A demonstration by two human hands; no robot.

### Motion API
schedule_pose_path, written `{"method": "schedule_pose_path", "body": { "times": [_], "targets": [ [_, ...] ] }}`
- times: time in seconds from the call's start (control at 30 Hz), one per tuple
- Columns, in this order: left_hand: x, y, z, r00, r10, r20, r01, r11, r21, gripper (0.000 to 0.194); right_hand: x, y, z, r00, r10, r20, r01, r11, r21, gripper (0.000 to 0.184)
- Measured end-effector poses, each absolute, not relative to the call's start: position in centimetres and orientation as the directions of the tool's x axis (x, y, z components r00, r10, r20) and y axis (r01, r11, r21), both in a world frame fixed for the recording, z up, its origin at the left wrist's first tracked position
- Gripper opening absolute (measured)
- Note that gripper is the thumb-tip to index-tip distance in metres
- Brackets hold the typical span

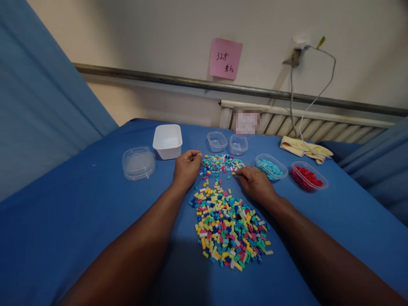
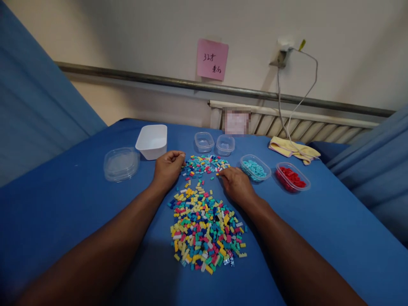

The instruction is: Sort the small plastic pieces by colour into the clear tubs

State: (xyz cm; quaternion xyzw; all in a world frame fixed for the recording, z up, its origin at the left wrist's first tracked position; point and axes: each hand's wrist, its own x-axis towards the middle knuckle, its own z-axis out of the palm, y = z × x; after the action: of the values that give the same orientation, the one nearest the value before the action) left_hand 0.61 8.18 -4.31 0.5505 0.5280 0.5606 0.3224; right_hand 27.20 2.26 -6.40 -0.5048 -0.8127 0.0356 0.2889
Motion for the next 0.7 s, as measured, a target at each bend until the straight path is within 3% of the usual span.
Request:
{"method": "schedule_pose_path", "body": {
  "times": [0.27,0.43,0.57,0.7],
  "targets": [
    [0.6,8.1,-4.3,-0.193,0.940,0.280,0.229,-0.235,0.945,0.028,28.2,1.4,-4.3,-0.247,0.806,0.538,0.779,0.495,-0.385,0.021],
    [0.6,8.1,-4.3,-0.174,0.943,0.283,0.236,-0.239,0.942,0.026,33.4,1.7,-2.5,-0.068,0.740,0.669,0.889,0.350,-0.296,0.024],
    [0.6,8.3,-4.5,-0.169,0.940,0.295,0.242,-0.251,0.937,0.025,36.0,1.7,-2.7,-0.036,0.715,0.698,0.936,0.269,-0.227,0.025],
    [0.6,8.5,-4.7,-0.160,0.943,0.292,0.245,-0.249,0.937,0.025,33.6,1.6,-2.6,-0.063,0.743,0.667,0.884,0.351,-0.307,0.026]
  ]
}}
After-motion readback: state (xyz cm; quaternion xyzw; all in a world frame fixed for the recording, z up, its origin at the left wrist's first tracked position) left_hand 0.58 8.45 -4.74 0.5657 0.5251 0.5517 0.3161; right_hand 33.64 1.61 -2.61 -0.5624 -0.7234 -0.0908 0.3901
